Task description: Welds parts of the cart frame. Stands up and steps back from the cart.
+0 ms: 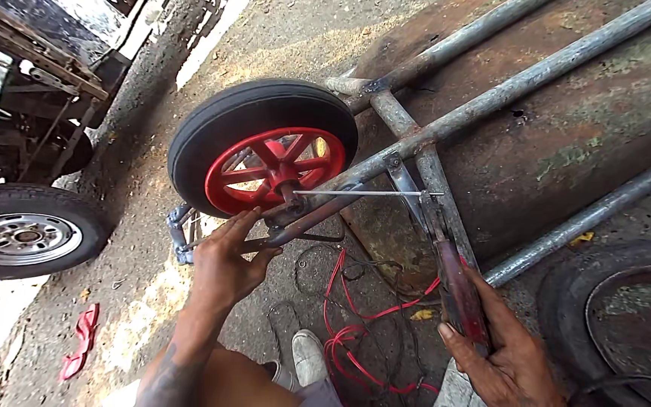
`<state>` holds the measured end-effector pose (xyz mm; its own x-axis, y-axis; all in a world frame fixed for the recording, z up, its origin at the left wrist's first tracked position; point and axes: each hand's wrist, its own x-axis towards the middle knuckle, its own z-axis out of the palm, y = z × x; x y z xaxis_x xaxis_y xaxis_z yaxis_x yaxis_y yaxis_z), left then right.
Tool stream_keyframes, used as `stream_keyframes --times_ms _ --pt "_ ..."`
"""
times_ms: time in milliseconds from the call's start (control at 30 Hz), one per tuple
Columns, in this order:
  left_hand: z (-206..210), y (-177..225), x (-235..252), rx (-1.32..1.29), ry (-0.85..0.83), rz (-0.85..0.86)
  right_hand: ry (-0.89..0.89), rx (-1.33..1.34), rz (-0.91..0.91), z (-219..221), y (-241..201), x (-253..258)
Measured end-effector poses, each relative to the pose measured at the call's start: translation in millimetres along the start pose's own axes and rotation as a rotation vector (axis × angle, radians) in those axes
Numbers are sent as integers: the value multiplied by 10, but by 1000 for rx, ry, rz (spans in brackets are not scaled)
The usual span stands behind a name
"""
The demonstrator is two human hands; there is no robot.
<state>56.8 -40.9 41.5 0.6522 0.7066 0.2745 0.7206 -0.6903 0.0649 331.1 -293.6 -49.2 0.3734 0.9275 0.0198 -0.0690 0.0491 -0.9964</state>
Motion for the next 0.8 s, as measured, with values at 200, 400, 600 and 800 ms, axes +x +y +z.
stream_keyframes --times_ms 200,400,600,800 --pt "-4 5 6 6 -2 0 -17 -22 -19 -7 5 1" --pt "0 11 -3 -41 -5 -18 -36 -44 -41 -26 10 -21" --pt "-9 10 3 -6 -6 3 -47 -37 -10 -51 -20 -29" --pt "-4 7 5 -25 -6 -5 -52 -55 -14 -39 -30 -25"
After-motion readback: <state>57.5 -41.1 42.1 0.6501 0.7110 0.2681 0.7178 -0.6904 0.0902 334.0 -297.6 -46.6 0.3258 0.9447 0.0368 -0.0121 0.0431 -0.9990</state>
